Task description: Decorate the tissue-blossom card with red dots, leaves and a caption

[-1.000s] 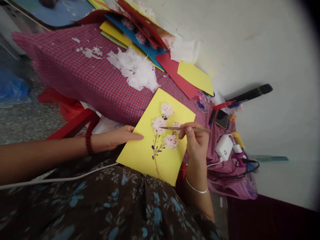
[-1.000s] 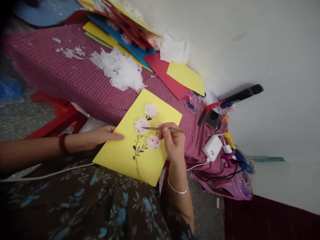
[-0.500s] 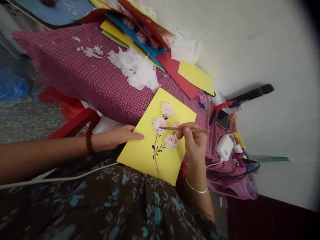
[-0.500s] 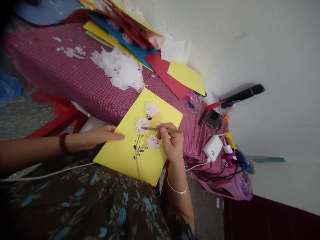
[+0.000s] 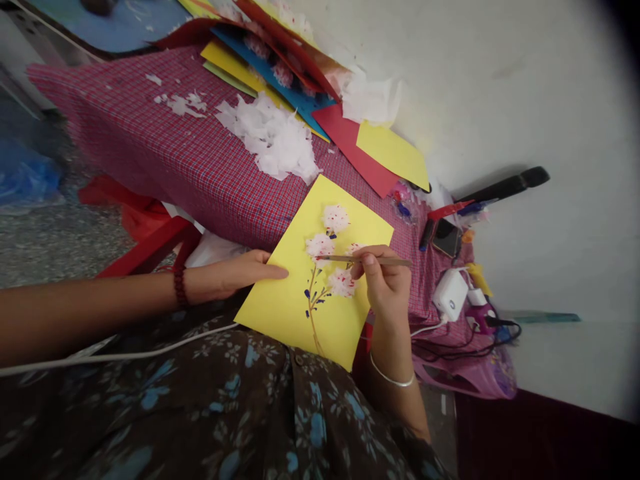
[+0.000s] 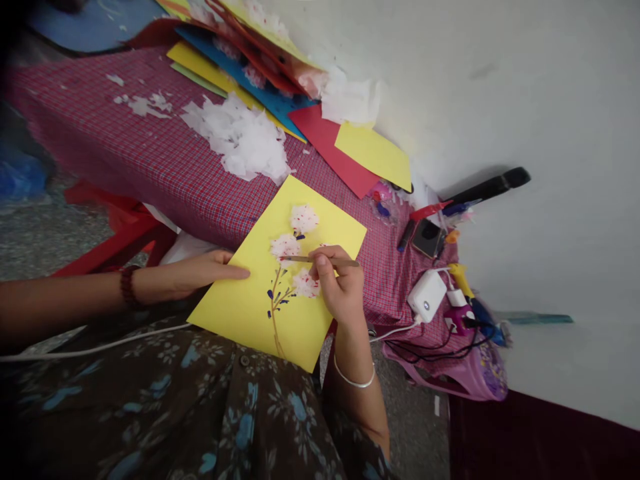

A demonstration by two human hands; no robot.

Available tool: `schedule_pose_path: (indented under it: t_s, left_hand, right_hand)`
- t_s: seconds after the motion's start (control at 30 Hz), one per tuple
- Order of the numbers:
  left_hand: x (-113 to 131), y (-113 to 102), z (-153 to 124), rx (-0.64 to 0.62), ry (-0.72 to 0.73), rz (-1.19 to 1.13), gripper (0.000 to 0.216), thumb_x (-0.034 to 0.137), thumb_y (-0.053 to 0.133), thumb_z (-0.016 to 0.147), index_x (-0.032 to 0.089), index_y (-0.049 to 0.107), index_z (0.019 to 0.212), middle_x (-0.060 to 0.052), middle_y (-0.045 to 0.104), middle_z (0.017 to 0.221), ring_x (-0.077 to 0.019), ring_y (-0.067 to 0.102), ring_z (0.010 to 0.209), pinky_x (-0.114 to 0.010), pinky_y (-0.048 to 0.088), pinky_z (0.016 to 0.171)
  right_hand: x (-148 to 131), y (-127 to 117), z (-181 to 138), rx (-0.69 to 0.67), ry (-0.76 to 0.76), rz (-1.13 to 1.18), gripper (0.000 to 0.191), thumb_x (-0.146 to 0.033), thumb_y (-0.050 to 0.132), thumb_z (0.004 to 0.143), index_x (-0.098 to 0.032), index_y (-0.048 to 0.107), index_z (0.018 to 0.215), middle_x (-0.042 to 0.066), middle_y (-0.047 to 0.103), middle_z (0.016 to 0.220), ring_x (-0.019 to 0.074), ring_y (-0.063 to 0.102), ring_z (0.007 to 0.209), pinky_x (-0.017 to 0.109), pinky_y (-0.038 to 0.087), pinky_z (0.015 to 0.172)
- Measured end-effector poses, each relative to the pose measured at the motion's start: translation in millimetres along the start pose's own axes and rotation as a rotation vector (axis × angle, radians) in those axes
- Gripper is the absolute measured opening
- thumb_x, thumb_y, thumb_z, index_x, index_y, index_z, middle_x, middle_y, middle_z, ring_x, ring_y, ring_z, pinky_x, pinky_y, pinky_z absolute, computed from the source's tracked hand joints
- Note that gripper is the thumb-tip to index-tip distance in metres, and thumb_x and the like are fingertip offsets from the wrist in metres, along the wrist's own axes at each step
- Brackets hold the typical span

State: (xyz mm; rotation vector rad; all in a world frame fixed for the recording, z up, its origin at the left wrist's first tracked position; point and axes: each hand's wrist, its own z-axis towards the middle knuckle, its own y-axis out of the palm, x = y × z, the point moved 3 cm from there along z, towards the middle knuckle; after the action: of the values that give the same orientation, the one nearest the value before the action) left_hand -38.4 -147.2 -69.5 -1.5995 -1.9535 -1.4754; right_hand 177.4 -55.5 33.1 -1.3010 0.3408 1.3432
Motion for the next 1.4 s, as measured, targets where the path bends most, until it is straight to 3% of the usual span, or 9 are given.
schedule_pose_path:
  t_s: [0.1,0.27,0.43,0.63,0.73,0.83,1.0,1.2,1.4]
  left_hand:
    - [-0.4,-0.5,0.2,0.016,-0.008,0.003,0.029,0.033,0.08,0.075,0.014,0.079,0.098,-0.013,0.079,0.096,-0.0228,0.076,0.076,-0.03,0.06,0.077]
    - [1.6,2.4,-1.7,0.027,-0.033,-0.023,0.033,0.033,0.082,0.072,0.013,0.078,0.099,-0.013,0.079,0.101,-0.0241,0.076,0.079,-0.031,0.059,0.078]
    - [4.6,5.0,-4.4,0.05,-0.04,-0.052,0.036,0.035,0.088,0.066,0.013,0.078,0.093,-0.012,0.08,0.092,-0.0214,0.075,0.073,-0.029,0.059,0.074]
    - [5.3,5.9,-4.5,0.07,0.014,-0.086,0.053,0.038,0.094,0.055,0.007,0.077,0.095,-0.016,0.079,0.089,-0.0219,0.075,0.071,-0.028,0.059,0.07]
    - [5.1,6.7,-5.5,0.044,0.048,-0.103,0.054,0.039,0.09,0.062,0.006,0.076,0.103,-0.018,0.078,0.094,-0.0256,0.076,0.08,-0.031,0.058,0.078]
    - [4.3,7.0,-6.5,0.013,0.084,-0.124,0.053,0.039,0.085,0.07,0.005,0.074,0.11,-0.019,0.078,0.096,-0.0287,0.076,0.087,-0.036,0.056,0.087]
    - [0.8,9.5,-6.5,-0.04,0.079,-0.189,0.058,0.044,0.076,0.08,0.006,0.069,0.122,-0.018,0.078,0.099,-0.0336,0.073,0.103,-0.043,0.05,0.101]
    - [2.6,16.3,-4.3,-0.029,0.053,-0.331,0.062,0.052,0.056,0.094,0.006,0.061,0.134,-0.016,0.078,0.101,-0.0316,0.074,0.1,-0.041,0.049,0.103]
    - [0.8,8.4,-0.6,0.018,-0.002,-0.432,0.072,0.06,0.047,0.094,0.001,0.06,0.133,-0.02,0.077,0.101,-0.0357,0.075,0.095,-0.047,0.052,0.096]
  right_hand:
    - [-1.9,-0.8,-1.7,0.007,-0.014,0.013,0.025,-0.04,0.057,0.096,-0.021,0.069,0.087,-0.001,0.062,0.06,0.0125,0.058,0.053,0.028,0.047,0.055]
    - [-1.9,6.9,-4.0,-0.105,-0.04,-0.002,0.021,-0.037,0.056,0.097,-0.021,0.069,0.091,-0.001,0.064,0.065,0.0119,0.059,0.056,0.026,0.046,0.054]
    - [0.0,5.0,-2.5,-0.059,-0.021,-0.047,0.024,-0.038,0.056,0.096,-0.02,0.07,0.091,0.0,0.065,0.066,0.0125,0.06,0.057,0.027,0.047,0.056]
    - [-1.2,-15.0,2.6,0.021,-0.012,0.404,0.02,-0.036,0.061,0.094,-0.021,0.073,0.087,-0.002,0.061,0.055,0.0109,0.056,0.048,0.025,0.044,0.051]
    - [21.2,-42.2,10.3,0.166,0.057,0.641,0.019,-0.041,0.071,0.085,-0.022,0.072,0.083,-0.003,0.058,0.051,0.0105,0.052,0.044,0.023,0.04,0.044]
    - [62.1,-73.4,17.6,0.324,0.171,0.928,0.019,-0.037,0.079,0.077,-0.021,0.068,0.079,-0.007,0.05,0.048,0.0068,0.045,0.041,0.02,0.042,0.043]
    - [119.2,-97.7,20.6,0.51,0.375,1.285,0.016,-0.019,0.066,0.083,-0.018,0.056,0.071,-0.01,0.044,0.051,0.0025,0.04,0.039,0.015,0.043,0.043]
    - [119.3,-83.7,20.2,0.493,0.401,1.202,0.011,-0.021,0.067,0.082,-0.018,0.059,0.076,-0.009,0.047,0.051,0.0047,0.043,0.041,0.017,0.043,0.043]
    - [116.2,-80.0,14.9,0.494,0.368,1.159,0.011,-0.023,0.069,0.081,-0.018,0.06,0.076,-0.008,0.05,0.051,0.0052,0.044,0.043,0.018,0.044,0.045]
